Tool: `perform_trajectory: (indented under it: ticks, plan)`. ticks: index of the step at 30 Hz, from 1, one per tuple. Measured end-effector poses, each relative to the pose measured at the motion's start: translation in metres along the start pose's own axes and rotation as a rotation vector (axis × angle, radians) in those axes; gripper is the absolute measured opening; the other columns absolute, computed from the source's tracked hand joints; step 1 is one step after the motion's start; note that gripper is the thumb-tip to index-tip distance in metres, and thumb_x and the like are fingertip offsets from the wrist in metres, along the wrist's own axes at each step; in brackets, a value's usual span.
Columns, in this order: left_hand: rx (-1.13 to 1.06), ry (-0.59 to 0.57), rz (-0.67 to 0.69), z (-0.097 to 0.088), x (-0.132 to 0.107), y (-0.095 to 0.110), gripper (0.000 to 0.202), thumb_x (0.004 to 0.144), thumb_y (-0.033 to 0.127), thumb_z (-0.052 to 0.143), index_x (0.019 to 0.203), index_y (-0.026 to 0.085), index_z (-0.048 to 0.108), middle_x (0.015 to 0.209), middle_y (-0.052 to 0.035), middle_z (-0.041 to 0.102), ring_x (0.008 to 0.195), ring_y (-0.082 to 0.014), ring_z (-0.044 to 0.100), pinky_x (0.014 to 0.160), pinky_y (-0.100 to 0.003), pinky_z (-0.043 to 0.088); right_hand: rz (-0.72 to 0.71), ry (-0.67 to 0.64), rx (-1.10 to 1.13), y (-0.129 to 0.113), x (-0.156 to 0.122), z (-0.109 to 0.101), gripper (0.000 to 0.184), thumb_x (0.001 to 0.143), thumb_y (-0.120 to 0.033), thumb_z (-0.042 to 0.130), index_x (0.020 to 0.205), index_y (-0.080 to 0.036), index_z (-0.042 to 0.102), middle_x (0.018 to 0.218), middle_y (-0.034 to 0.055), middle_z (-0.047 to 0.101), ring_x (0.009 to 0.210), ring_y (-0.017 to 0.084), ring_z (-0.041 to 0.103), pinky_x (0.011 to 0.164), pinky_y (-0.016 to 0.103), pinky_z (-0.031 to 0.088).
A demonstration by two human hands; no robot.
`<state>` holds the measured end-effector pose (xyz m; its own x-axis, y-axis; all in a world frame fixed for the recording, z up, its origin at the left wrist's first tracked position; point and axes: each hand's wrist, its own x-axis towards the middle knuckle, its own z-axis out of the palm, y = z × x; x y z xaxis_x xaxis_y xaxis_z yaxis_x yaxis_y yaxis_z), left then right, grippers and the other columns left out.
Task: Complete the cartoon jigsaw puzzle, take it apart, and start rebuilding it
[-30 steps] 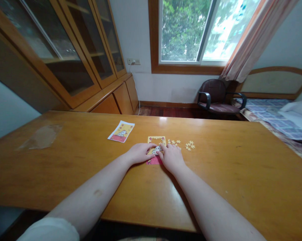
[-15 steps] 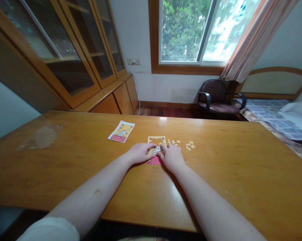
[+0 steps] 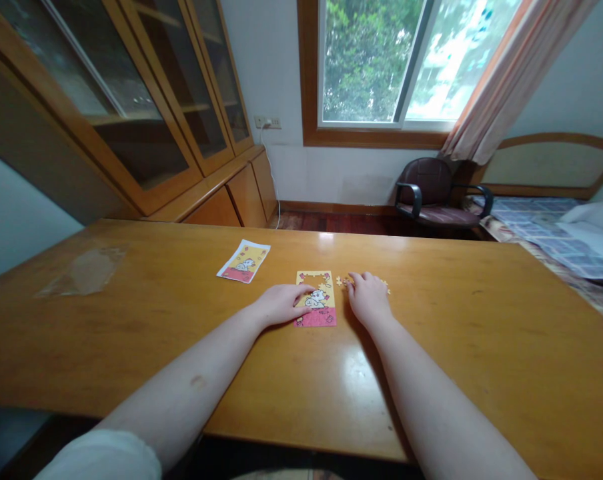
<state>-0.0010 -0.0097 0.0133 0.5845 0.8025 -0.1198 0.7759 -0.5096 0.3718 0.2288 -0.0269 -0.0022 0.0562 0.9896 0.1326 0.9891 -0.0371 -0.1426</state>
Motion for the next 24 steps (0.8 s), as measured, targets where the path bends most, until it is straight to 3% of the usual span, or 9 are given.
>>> perform_trajectory:
  ticks: [4,6,9,13,21,24]
  plan:
    - [0.004,-0.003,-0.007,0.001,0.000,0.000,0.053,0.081,0.049,0.055,0.130,0.031,0.051,0.111,-0.0040,0.067,0.099,-0.0245,0.063,0.080,-0.030,0.047,-0.138,0.028,-0.018,-0.001,0.000,0.009,0.034,0.092,-0.031,0.042,0.118,-0.029,0.063,0.130,0.0071,0.056,0.110,0.028,0.049,0.091,0.042,0.034]
    - [0.007,-0.006,-0.011,0.000,0.000,0.000,0.053,0.081,0.049,0.055,0.130,0.031,0.051,0.111,-0.0042,0.067,0.099,-0.0246,0.063,0.080,-0.030,0.047,-0.184,0.026,-0.008,-0.002,-0.001,0.012,0.030,0.091,-0.029,0.045,0.111,-0.028,0.067,0.129,0.0045,0.057,0.112,0.027,0.048,0.095,0.042,0.032]
    - [0.007,-0.009,-0.010,0.000,0.000,0.001,0.053,0.081,0.049,0.055,0.130,0.031,0.051,0.111,-0.0042,0.067,0.100,-0.0247,0.063,0.080,-0.030,0.047,-0.176,0.033,0.020,0.000,0.001,0.016,0.026,0.090,-0.029,0.047,0.102,-0.026,0.070,0.122,0.0050,0.062,0.109,0.024,0.050,0.094,0.039,0.033]
    - [0.007,-0.007,-0.014,-0.001,0.000,0.001,0.053,0.081,0.049,0.055,0.130,0.031,0.051,0.112,-0.0040,0.067,0.100,-0.0250,0.063,0.080,-0.030,0.047,-0.148,0.071,0.005,0.004,0.004,0.022,0.030,0.091,-0.031,0.046,0.113,-0.024,0.066,0.129,0.0074,0.057,0.113,0.027,0.048,0.095,0.041,0.033]
    - [-0.014,-0.008,-0.013,-0.003,-0.002,0.004,0.052,0.080,0.047,0.056,0.129,0.030,0.052,0.111,-0.0043,0.067,0.101,-0.0254,0.062,0.079,-0.030,0.047,-0.120,0.004,0.085,0.005,0.007,0.021,0.022,0.089,-0.027,0.050,0.096,-0.022,0.071,0.117,0.0067,0.063,0.109,0.025,0.048,0.096,0.039,0.031]
    - [-0.011,-0.011,-0.013,-0.003,-0.001,0.004,0.052,0.080,0.047,0.056,0.129,0.030,0.051,0.112,-0.0044,0.067,0.101,-0.0253,0.062,0.079,-0.030,0.047,-0.120,0.005,0.083,0.004,0.005,0.019,0.023,0.089,-0.027,0.051,0.101,-0.025,0.070,0.119,0.0069,0.062,0.112,0.026,0.046,0.097,0.042,0.029]
